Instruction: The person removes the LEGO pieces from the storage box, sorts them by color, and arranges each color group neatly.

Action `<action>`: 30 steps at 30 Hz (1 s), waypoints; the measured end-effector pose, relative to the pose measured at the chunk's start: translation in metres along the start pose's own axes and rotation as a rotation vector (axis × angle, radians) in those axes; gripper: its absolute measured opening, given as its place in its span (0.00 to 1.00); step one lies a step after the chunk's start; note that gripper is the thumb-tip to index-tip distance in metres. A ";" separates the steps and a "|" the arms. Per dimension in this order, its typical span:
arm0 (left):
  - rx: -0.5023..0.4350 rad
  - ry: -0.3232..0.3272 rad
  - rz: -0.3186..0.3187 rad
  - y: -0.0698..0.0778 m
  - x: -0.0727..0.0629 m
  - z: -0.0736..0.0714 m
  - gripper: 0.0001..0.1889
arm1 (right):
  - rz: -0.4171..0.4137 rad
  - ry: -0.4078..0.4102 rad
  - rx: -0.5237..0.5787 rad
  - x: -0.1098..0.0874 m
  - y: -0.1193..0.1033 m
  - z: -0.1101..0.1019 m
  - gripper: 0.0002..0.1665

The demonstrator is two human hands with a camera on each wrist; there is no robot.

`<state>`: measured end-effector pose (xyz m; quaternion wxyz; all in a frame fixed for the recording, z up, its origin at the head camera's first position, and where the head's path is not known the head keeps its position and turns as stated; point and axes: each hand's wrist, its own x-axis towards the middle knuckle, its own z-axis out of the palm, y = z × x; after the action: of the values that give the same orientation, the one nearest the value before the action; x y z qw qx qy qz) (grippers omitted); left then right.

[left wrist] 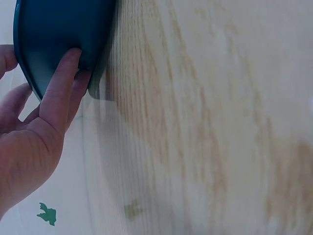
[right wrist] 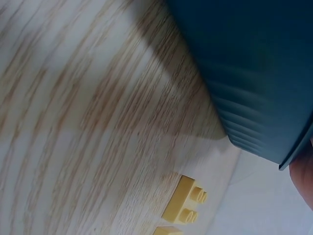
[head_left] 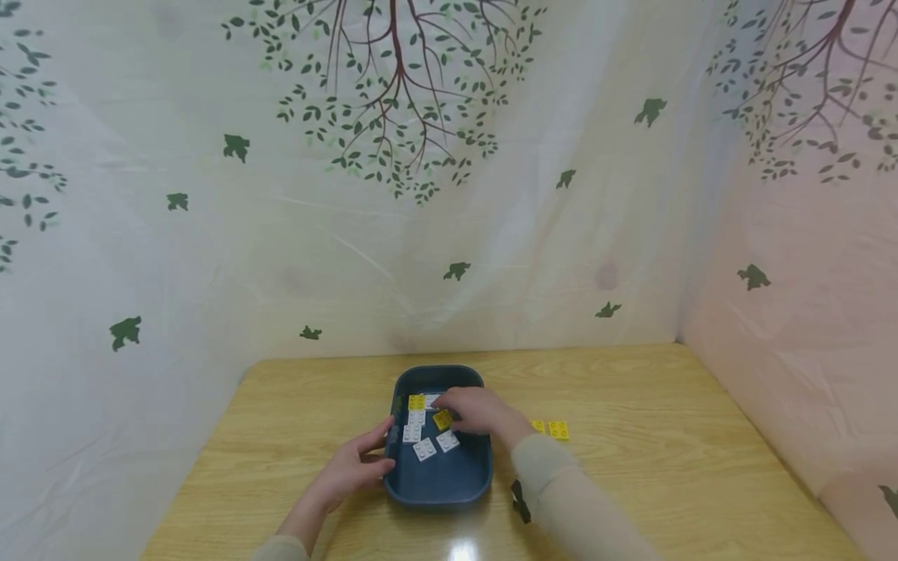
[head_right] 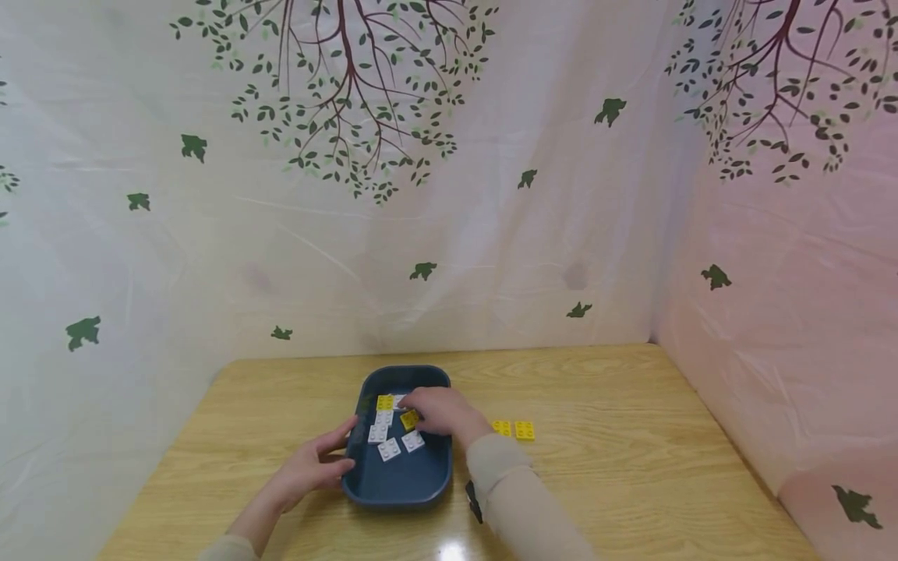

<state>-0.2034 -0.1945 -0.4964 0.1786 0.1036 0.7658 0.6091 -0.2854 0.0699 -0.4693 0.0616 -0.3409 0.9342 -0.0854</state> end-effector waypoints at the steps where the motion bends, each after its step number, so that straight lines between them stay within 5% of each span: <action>1: -0.002 0.000 0.000 0.000 0.000 0.000 0.39 | 0.003 -0.003 0.000 0.000 0.000 0.000 0.26; 30: -0.017 0.017 0.017 -0.003 0.001 0.002 0.39 | 0.057 0.007 -0.020 0.013 -0.010 0.007 0.24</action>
<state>-0.2036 -0.1933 -0.4996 0.1677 0.1032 0.7612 0.6179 -0.2877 0.0531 -0.4743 0.0572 -0.3146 0.9445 -0.0752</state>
